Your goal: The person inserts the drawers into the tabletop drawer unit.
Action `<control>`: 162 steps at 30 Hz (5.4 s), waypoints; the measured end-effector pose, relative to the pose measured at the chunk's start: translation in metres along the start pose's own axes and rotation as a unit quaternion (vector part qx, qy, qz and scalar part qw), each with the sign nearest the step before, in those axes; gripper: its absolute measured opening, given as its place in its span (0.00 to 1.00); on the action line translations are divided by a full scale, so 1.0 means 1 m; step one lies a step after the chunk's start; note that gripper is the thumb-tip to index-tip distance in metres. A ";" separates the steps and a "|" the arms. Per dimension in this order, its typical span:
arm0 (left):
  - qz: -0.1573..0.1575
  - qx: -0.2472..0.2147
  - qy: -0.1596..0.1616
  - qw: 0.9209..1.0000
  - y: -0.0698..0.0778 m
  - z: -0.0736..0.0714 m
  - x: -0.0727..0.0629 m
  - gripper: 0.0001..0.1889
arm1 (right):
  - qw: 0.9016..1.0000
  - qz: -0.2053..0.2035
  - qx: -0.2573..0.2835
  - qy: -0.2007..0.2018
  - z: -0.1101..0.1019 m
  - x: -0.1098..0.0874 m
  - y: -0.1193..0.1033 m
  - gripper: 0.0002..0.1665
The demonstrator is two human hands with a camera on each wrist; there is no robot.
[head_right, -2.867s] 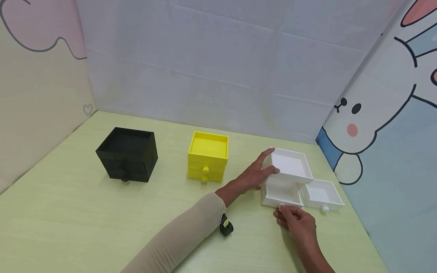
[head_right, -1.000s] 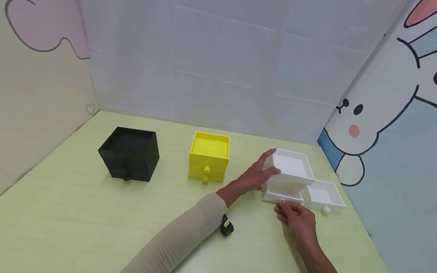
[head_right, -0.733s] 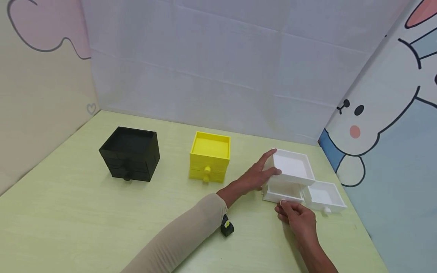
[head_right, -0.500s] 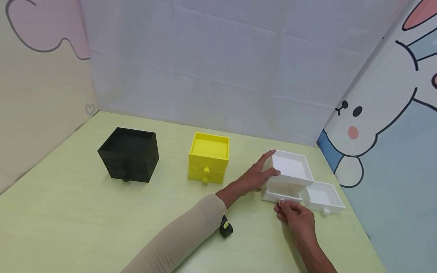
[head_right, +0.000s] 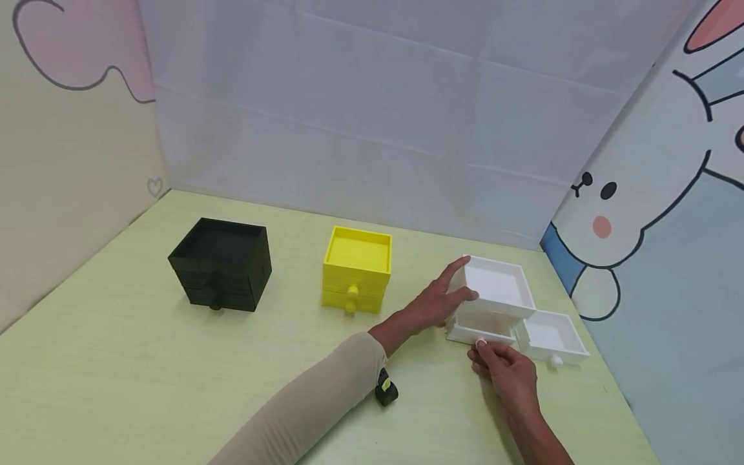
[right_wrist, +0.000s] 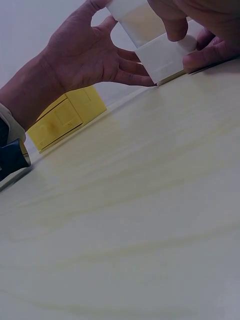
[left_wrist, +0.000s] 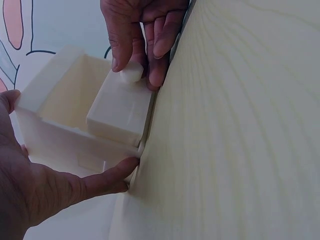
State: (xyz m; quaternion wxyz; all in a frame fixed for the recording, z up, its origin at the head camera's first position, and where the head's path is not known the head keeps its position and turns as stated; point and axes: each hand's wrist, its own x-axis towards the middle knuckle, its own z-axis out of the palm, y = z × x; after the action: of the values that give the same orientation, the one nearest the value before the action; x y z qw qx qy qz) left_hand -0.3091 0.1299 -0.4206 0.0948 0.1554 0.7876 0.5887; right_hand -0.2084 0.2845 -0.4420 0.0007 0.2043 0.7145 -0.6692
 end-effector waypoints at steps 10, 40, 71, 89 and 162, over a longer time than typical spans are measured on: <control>-0.001 -0.002 0.000 1.000 -0.001 0.002 0.001 0.35 | 1.000 -0.007 0.021 0.003 0.003 0.000 0.000 0.07; -0.011 -0.002 0.000 1.000 0.003 0.002 -0.004 0.34 | 1.000 0.000 0.003 0.002 0.004 0.010 -0.004 0.23; -0.001 -0.003 0.004 1.000 0.002 0.000 -0.003 0.34 | 0.997 0.018 -0.065 -0.028 -0.020 0.004 -0.025 0.28; 0.007 -0.017 -0.003 1.000 -0.002 0.001 -0.002 0.34 | 0.943 -0.076 -0.239 0.221 -0.056 0.013 -0.033 0.30; 0.011 -0.018 -0.002 1.000 -0.002 0.001 -0.006 0.34 | 0.988 0.059 0.007 0.140 -0.091 0.027 -0.007 0.13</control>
State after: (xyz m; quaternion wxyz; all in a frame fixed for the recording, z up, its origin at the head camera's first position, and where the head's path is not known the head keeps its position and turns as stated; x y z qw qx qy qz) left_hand -0.3034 0.1279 -0.4225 0.0927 0.1634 0.7749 0.6036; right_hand -0.2106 0.3791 -0.4335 -0.0616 0.3375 0.6894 -0.6380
